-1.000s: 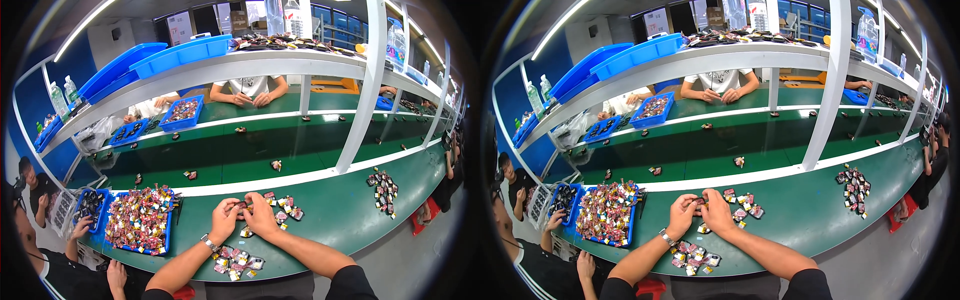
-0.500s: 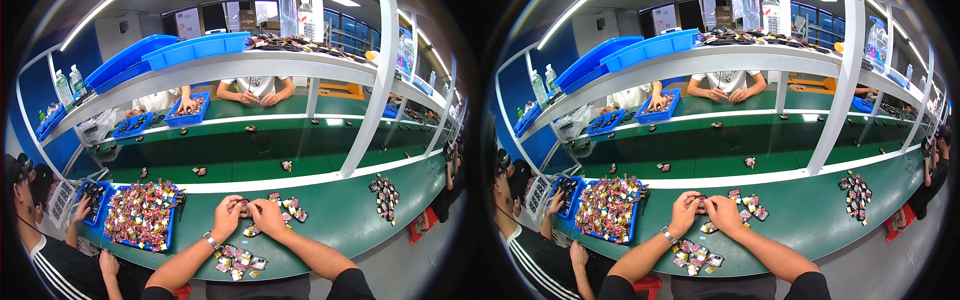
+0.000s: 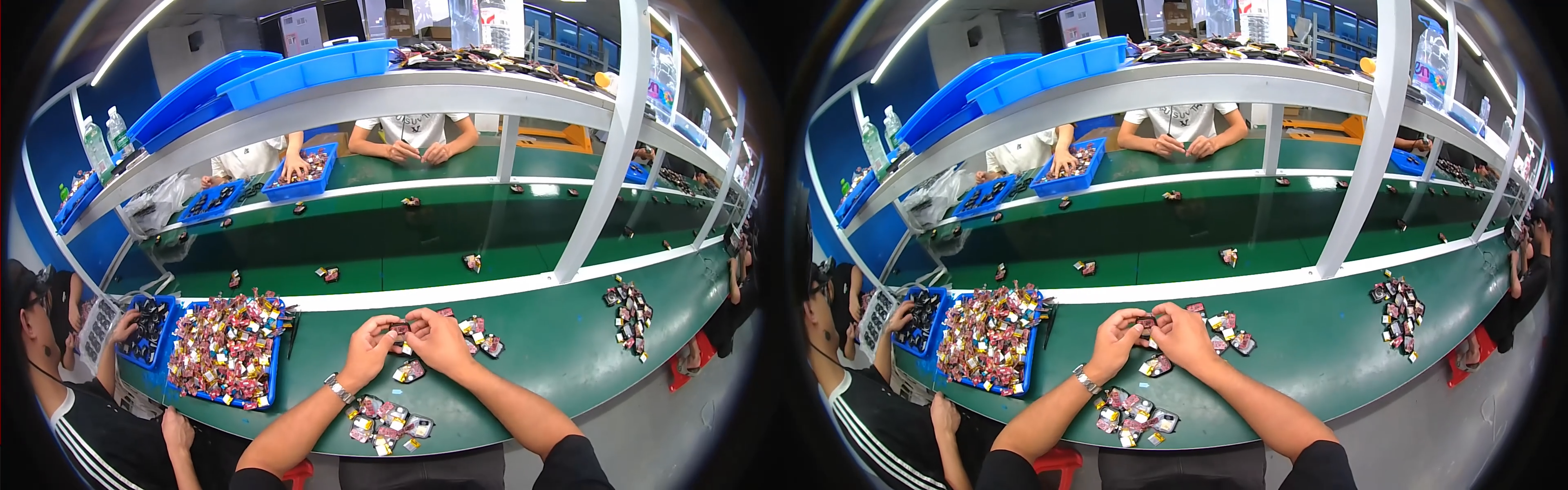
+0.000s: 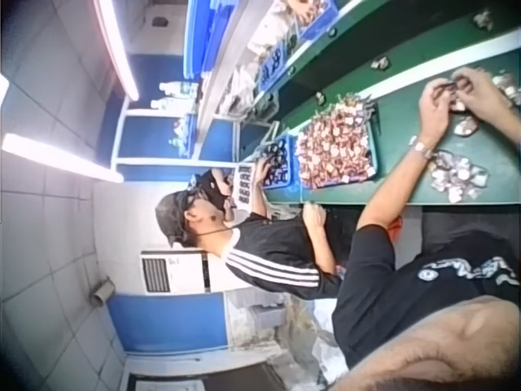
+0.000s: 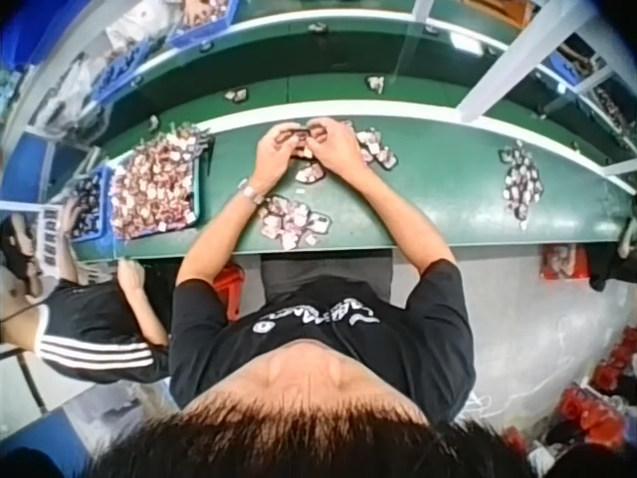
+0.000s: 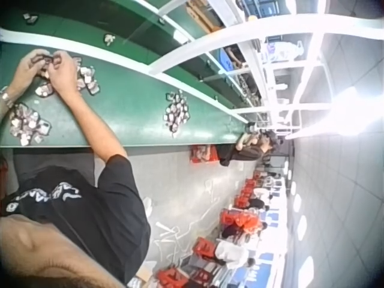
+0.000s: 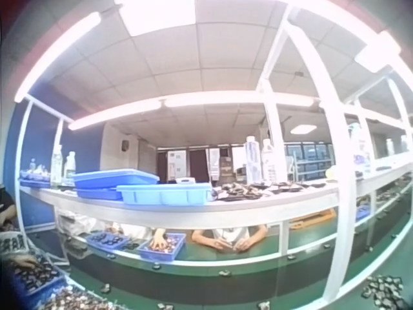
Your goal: Manually assemble or sort small electronic components/chips at an industrial workstation line.
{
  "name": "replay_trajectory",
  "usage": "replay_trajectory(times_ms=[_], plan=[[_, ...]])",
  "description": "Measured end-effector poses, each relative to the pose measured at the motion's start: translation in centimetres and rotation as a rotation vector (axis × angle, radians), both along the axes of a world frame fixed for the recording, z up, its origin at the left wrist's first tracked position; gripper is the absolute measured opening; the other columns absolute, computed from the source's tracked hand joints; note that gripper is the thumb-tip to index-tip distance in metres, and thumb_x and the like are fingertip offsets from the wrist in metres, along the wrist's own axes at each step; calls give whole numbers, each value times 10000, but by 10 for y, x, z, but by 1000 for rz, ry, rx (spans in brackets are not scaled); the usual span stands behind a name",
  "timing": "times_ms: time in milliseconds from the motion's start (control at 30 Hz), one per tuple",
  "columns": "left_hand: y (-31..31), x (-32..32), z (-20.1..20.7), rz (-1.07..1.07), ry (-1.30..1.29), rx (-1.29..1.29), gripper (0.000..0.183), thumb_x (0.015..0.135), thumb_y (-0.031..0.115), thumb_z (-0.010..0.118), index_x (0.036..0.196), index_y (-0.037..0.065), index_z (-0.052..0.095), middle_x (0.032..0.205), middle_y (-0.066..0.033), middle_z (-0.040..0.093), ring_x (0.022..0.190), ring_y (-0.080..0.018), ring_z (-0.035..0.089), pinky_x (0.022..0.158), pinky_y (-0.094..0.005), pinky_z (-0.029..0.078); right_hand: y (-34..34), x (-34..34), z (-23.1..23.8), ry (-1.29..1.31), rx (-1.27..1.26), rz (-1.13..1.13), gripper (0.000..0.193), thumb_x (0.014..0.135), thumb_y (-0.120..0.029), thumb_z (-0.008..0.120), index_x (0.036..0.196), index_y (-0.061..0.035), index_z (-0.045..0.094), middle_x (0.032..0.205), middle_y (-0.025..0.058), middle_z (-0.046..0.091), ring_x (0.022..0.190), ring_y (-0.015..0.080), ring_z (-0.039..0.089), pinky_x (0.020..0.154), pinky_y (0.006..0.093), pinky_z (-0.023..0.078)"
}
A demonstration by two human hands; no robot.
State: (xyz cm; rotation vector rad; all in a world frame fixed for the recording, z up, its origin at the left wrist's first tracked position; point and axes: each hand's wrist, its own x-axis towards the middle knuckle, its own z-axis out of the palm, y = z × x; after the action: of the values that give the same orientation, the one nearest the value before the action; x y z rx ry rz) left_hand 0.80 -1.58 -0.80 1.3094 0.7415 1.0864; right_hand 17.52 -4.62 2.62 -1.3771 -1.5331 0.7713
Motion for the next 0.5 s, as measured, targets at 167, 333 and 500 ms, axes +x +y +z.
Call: replay_trajectory(times_ms=[167,333,500], plan=[[-1,0,2,-45,41,8,252,939,1,547,1188,-40,537,1076,-104,632,891,-116,617,700,-242,549,-3,1,-3,-44,25,13,297,791,-81,700,1056,32,624,796,99,694,680,144,681,661,270,557],[0,-1,2,-39,42,-11,234,928,3,576,1157,-41,554,1033,-92,647,852,-103,617,678,-224,538,-4,-4,0,-104,85,15,274,780,-86,713,1012,19,614,693,74,650,603,151,638,585,285,518],[-1,-2,1,-39,59,-9,223,926,4,582,1144,-36,562,1018,-89,653,829,-98,618,666,-218,535,-4,-6,-4,-140,123,2,266,783,-93,710,1009,13,615,666,71,637,575,162,617,564,300,502]])
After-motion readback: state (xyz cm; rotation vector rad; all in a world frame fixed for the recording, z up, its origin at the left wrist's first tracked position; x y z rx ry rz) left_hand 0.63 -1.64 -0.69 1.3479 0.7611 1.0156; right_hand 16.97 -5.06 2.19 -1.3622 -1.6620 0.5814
